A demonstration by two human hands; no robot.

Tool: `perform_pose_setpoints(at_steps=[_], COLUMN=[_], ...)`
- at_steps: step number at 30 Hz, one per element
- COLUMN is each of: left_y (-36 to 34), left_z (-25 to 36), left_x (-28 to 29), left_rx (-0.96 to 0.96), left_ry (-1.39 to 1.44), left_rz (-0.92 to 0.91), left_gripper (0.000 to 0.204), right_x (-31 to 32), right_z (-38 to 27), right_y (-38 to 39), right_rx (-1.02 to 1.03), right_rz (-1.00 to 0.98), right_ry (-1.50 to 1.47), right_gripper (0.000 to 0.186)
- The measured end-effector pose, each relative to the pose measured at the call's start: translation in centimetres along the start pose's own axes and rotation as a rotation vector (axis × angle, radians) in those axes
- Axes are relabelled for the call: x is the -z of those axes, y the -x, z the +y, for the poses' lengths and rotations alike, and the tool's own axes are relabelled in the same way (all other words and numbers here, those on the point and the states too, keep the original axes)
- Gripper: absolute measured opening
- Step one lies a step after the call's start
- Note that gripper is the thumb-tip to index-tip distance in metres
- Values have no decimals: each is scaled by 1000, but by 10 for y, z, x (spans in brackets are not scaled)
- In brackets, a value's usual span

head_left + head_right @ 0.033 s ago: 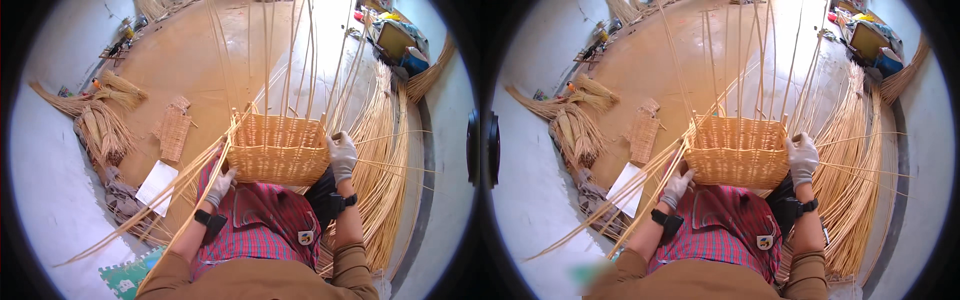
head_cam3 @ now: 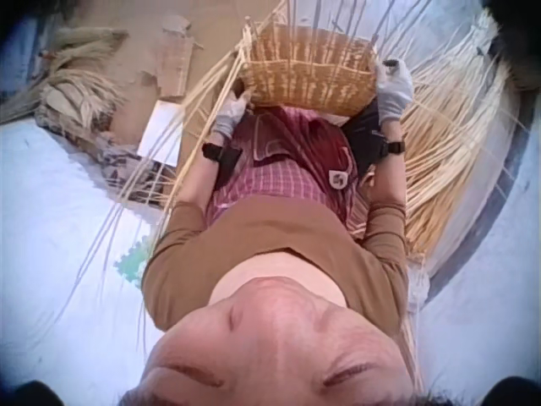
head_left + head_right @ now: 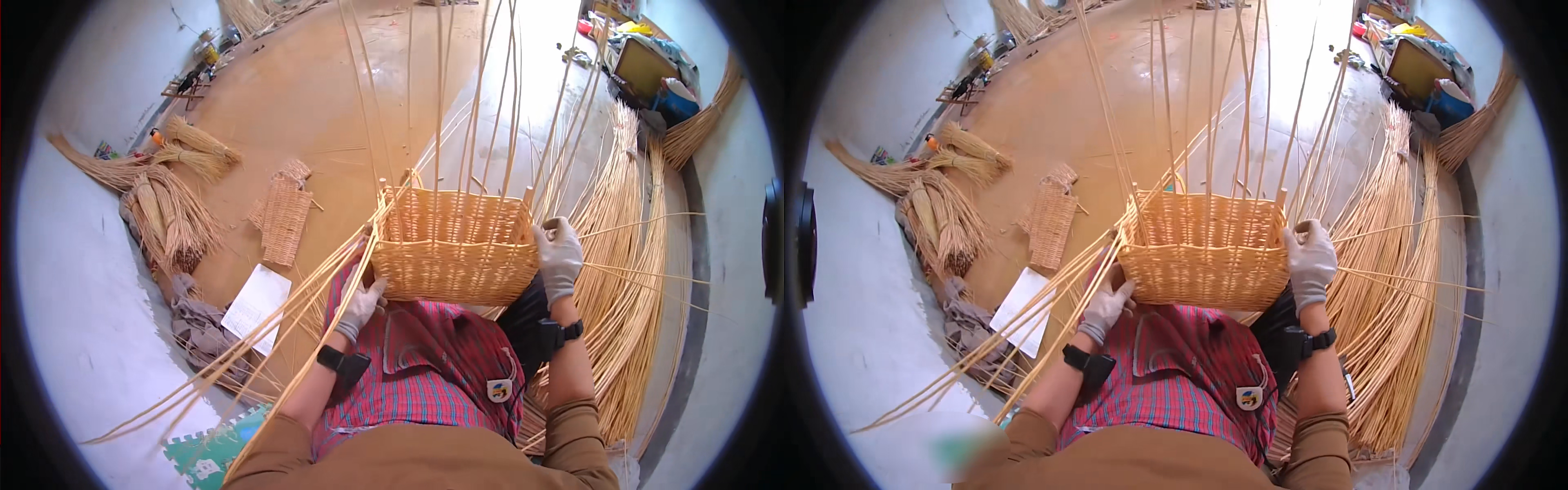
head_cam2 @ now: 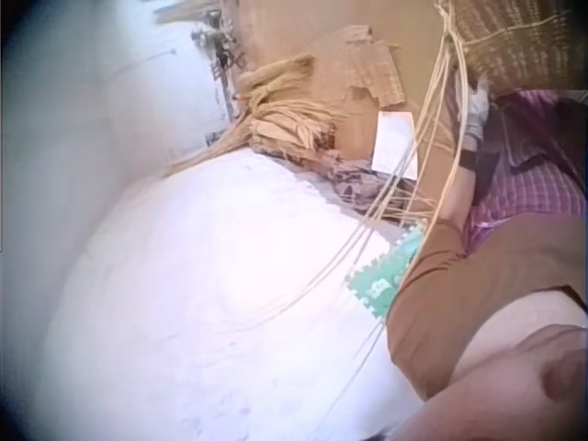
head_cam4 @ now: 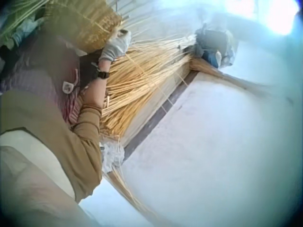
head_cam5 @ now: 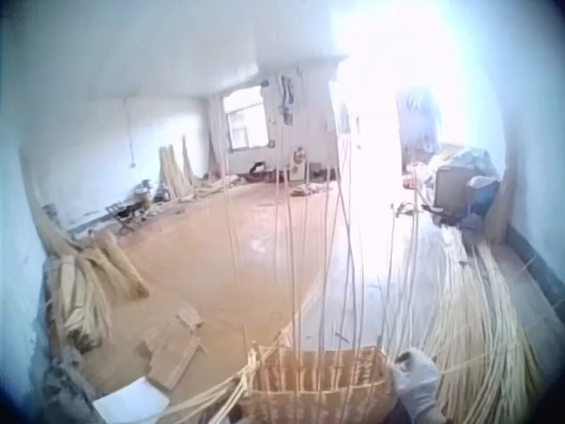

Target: The person weaves together thin wooden strips to form the walls of a rectangular basket.

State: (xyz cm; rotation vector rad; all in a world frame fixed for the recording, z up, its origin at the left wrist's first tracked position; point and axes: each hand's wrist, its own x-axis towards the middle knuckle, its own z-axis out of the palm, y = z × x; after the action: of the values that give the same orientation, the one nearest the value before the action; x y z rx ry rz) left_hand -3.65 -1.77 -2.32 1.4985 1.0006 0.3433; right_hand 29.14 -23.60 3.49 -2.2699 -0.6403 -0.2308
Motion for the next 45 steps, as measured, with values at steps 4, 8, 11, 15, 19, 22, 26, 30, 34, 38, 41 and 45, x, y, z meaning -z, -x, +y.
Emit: perform_pose_setpoints(at_steps=[4,8,11,15,19,22,26,30,34,38,41,45], left_y=[-9,26,27,43,34,39,43,41,37,1,1,5], left_z=[-48,31,24,25,22,-11,-14,33,70,43,63,56], left_x=[23,23,22,24,44,41,54,86,49,54,66,53], left_rx=[-259,-466,-385,-329,-668,-801,-612,-847,-893,-533,-555,-540], left_ry=[391,246,537,300,-339,-972,-101,-359,52,655,484,463], left_rz=[219,418,360,417,421,477,87,-59,-91,-105,58,83], left_gripper=[40,19,19,25,34,35,37,55,73,57,43,39], right_x=[-7,-23,-48,-45,-55,-50,-56,-50,-40,-14,-16,-75], right_z=[-54,-110,-153,-208,-225,-229,-251,-242,-231,-193,-141,-76], right_y=[35,96,129,162,173,171,155,164,166,146,111,59], right_rx=[419,608,1120,1258,1200,1233,1382,1364,1266,1117,700,22], right_rz=[388,-397,-851,-806,-664,-645,-1007,-1163,-1085,-1120,-763,-711], right_ry=[49,-270,-517,-591,-612,-560,-490,-419,-461,-414,-869,-1566], right_gripper=[33,15,29,37,43,46,40,34,37,36,45,51])
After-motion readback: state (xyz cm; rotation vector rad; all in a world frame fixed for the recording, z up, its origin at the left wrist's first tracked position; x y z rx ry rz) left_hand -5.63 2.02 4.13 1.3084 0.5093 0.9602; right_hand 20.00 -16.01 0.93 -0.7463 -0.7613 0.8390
